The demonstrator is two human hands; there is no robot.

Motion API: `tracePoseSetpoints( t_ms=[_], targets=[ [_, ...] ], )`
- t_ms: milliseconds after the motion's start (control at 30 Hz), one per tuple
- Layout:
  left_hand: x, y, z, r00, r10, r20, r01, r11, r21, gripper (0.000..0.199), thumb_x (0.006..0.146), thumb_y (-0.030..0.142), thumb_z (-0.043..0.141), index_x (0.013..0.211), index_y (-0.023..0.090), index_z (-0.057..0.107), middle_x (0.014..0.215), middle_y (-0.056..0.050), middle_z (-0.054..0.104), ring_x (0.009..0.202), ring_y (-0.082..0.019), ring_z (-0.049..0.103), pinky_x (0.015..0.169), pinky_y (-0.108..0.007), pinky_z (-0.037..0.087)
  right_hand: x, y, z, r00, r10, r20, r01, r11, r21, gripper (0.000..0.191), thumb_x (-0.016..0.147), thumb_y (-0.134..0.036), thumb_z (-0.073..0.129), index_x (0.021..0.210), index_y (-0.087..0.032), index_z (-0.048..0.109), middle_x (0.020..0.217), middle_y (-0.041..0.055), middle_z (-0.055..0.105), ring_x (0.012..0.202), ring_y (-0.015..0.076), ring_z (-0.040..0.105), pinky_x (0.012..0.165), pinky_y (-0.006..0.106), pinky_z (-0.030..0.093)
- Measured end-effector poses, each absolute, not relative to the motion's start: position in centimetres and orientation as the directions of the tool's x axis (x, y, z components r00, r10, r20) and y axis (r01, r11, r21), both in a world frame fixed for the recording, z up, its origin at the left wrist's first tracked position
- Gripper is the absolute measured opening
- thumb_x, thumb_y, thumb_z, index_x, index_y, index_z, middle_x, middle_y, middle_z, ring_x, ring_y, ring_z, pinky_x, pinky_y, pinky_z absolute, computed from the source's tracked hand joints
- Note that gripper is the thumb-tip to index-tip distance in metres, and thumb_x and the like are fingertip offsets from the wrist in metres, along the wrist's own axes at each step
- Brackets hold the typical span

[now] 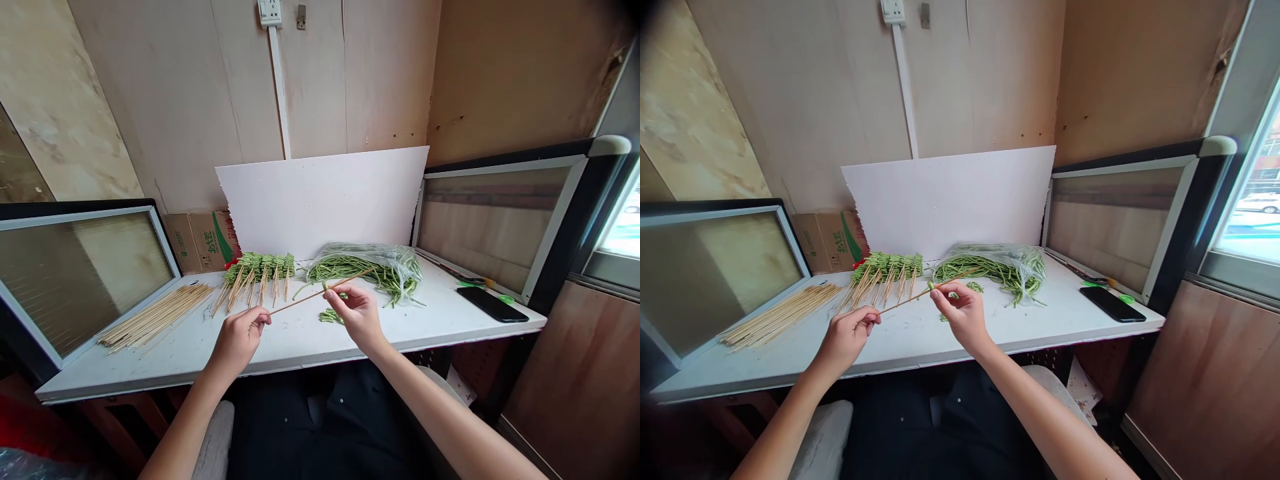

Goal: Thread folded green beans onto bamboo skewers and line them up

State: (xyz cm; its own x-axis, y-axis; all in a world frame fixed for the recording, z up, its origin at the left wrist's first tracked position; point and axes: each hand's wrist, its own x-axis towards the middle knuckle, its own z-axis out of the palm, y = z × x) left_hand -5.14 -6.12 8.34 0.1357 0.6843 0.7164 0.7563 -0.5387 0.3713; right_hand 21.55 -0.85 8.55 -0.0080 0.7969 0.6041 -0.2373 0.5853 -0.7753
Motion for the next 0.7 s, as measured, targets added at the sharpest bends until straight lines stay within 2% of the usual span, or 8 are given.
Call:
tracePoseSetpoints(
  t_ms=[267,367,500,567,700],
  targets=[
    [-5.5,-6.0,8.4,0.132,0.798,0.588,0.682,-0.504,0.530,0.026,0.092,0.015,0.045,0.077,0.020,0.067,0.073,-0.003,0.070,0.062,-0.014,0.064,0.058,-0.022,0.050,21.2,-0.3,7.9,-0.041,0.793,0.608,-0.218,0.587,-0.780,0.028,0.084,-0.052,0.085,0.086,-0.025,0.080,0.092,0.0082,0.076,0.081,0.0216,0.066,0.063,0.032,0.051],
    [-5.3,-6.0,8.6,0.144,0.843,0.518,0.674,-0.467,0.572,0.033,0.100,0.025,0.044,0.077,0.020,0.067,0.065,-0.001,0.064,0.056,-0.014,0.058,0.055,-0.023,0.048,21.1,0.1,7.5,-0.045,0.798,0.601,-0.215,0.580,-0.786,0.028,0.086,-0.052,0.084,0.087,-0.024,0.080,0.095,0.0086,0.076,0.084,0.0215,0.066,0.065,0.032,0.052],
    [-4.8,-6.0,8.7,0.154,0.889,0.431,0.680,-0.411,0.607,0.035,0.104,0.041,0.048,0.088,0.020,0.070,0.064,0.001,0.062,0.052,-0.014,0.056,0.054,-0.025,0.046,21.0,0.6,7.1,-0.101,0.796,0.597,-0.162,0.579,-0.799,0.032,0.087,-0.055,0.082,0.087,-0.023,0.079,0.098,0.0088,0.077,0.086,0.0216,0.066,0.065,0.031,0.053],
    [-4.7,-5.9,8.6,0.141,0.894,0.425,0.691,-0.397,0.604,0.034,0.104,0.044,0.050,0.091,0.020,0.071,0.068,0.000,0.064,0.056,-0.015,0.059,0.057,-0.025,0.046,21.4,1.1,7.2,-0.154,0.800,0.580,-0.117,0.568,-0.815,0.037,0.086,-0.059,0.080,0.090,-0.022,0.080,0.101,0.0095,0.078,0.085,0.0220,0.067,0.060,0.030,0.052],
    [-5.5,-5.5,8.5,0.063,0.869,0.491,0.739,-0.371,0.562,0.035,0.105,0.043,0.048,0.095,0.021,0.073,0.072,-0.001,0.067,0.062,-0.016,0.063,0.061,-0.026,0.046,24.0,3.3,7.7,-0.340,0.782,0.522,0.044,0.568,-0.822,0.045,0.091,-0.063,0.072,0.110,-0.023,0.083,0.111,0.0106,0.080,0.085,0.0235,0.069,0.057,0.029,0.050]
  ],
)
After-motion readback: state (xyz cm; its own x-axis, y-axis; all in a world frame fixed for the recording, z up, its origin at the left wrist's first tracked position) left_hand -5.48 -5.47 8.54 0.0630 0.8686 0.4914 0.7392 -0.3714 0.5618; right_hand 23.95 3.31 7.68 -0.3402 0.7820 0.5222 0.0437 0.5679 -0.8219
